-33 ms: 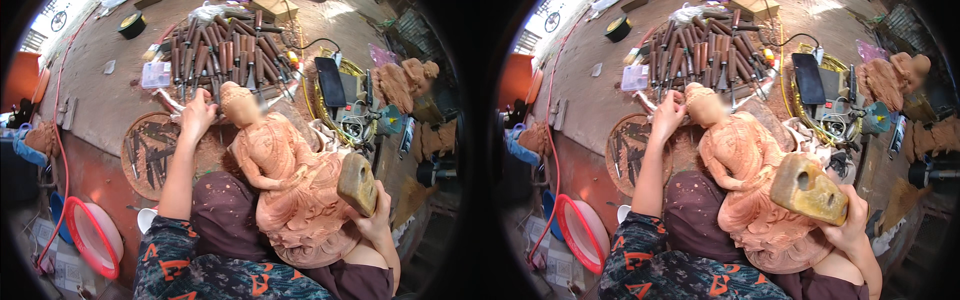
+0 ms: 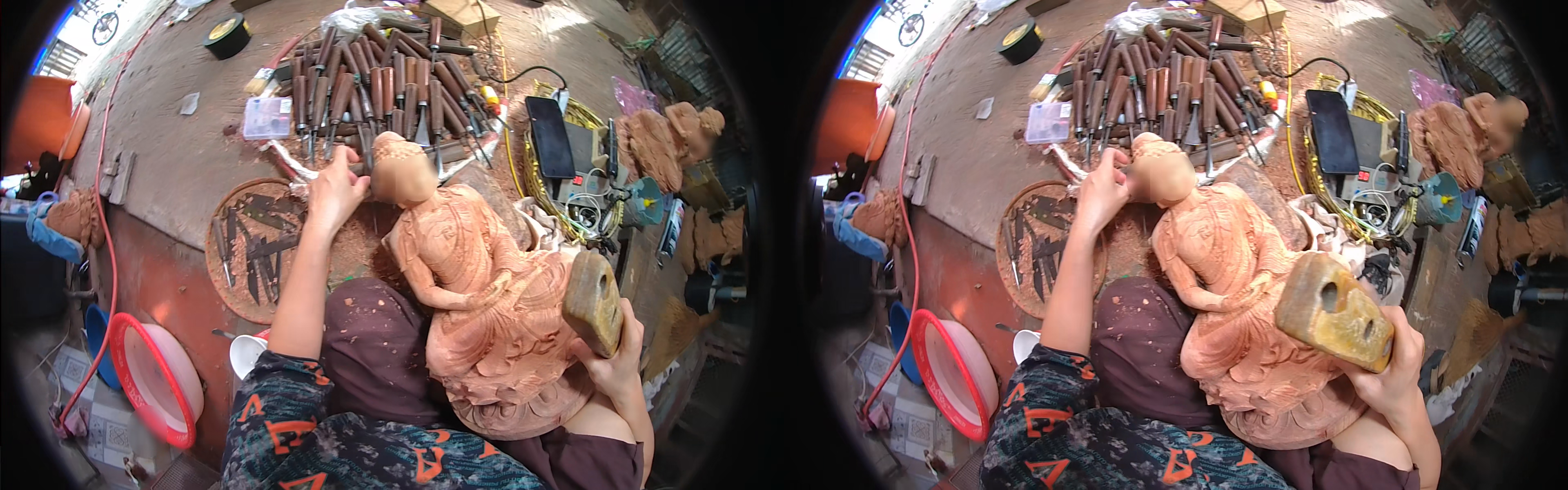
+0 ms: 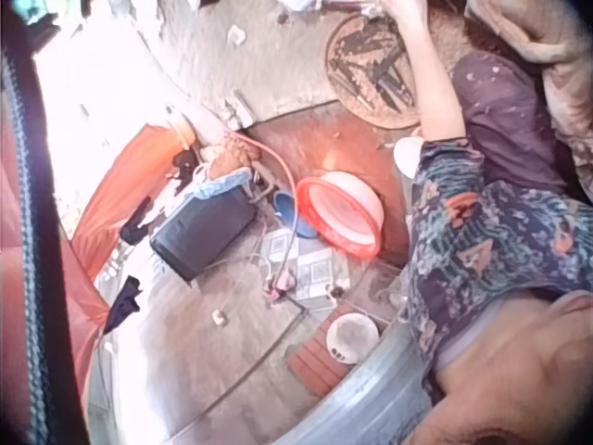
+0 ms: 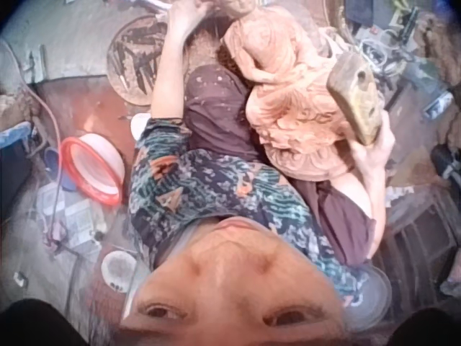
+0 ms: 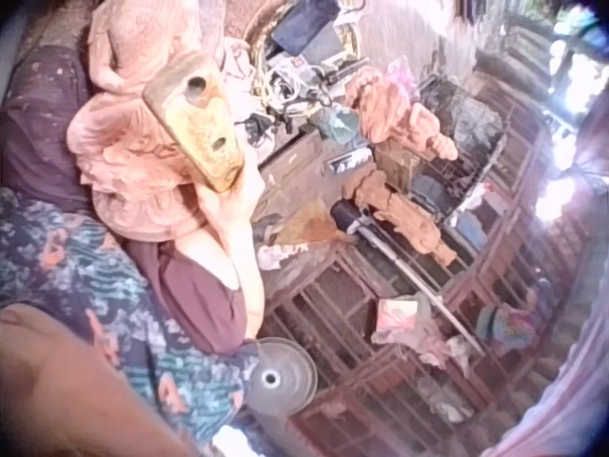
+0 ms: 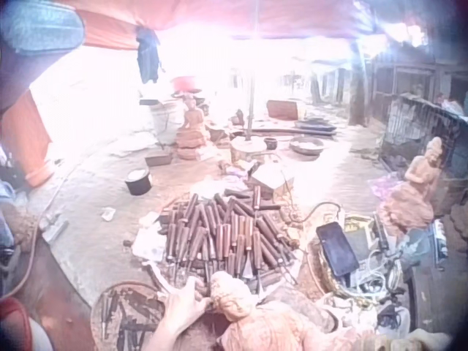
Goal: The person carves a wooden Buddha statue using a chisel and a wooden mallet. They repeatedly strike the chisel to shape the folds of the statue's robe and occasionally switch to different chisels from a nearby collection.
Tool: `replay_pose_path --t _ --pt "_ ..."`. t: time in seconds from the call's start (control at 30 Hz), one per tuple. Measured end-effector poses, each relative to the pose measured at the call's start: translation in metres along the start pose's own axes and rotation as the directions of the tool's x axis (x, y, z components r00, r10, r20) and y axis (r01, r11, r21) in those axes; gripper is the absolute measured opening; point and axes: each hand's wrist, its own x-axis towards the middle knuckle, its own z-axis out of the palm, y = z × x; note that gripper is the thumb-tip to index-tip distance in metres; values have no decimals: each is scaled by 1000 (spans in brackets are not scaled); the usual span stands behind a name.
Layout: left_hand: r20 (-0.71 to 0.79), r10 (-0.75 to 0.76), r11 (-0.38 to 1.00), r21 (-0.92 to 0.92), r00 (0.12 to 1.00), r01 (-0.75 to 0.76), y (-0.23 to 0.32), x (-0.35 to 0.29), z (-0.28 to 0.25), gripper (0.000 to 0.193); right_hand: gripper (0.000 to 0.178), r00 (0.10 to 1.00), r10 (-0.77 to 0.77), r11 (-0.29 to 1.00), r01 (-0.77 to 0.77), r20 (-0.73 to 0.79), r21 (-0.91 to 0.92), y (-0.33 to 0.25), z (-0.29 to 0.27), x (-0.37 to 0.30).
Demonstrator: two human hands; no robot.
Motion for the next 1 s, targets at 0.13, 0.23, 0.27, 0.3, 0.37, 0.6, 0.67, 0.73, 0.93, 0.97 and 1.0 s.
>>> replay_pose_path --t 0.13,0.23,0.27,0.3,0.37,0.6,0.67,0.73,0.93,0.97,1.0 --pt "37 -59 996 -65 998 61 2 -2 -1 40 49 994 -67 997 63 -83 -41 -6 3 7" --pt "23 -64 995 -70 998 65 5 -3 4 39 49 995 -54 998 52 -80 -34 -7 4 8" --pt "-8 -90 992 -84 996 89 3 -4 5 38 49 995 -47 999 44 -85 -32 -7 4 7" --pt "-39 -117 989 -98 992 113 1 -4 6 38 50 995 -48 998 45 -88 -34 -6 4 7" --pt "-85 -194 970 -166 977 178 -1 -5 5 35 50 994 -62 997 58 -92 -43 -4 4 6" --pt "-166 -216 954 -247 962 172 0 2 -2 25 62 993 83 993 -89 -84 -76 9 2 -8" --pt "-225 -214 952 -265 950 152 -3 9 1 28 74 971 239 970 -240 11 34 8 -3 -10" --pt "-328 -193 956 -274 925 102 -12 18 7 28 72 957 282 957 -285 -61 -50 11 1 -13" --pt "-421 -125 987 -148 898 68 -7 16 8 34 70 948 318 944 -320 30 78 8 -1 -9" --pt "-429 -98 992 -111 898 56 -4 12 10 30 69 964 265 958 -264 8 112 6 -2 -9" --pt "-438 -73 997 -63 896 50 -1 7 9 25 65 984 165 986 -163 -69 39 8 1 -9"
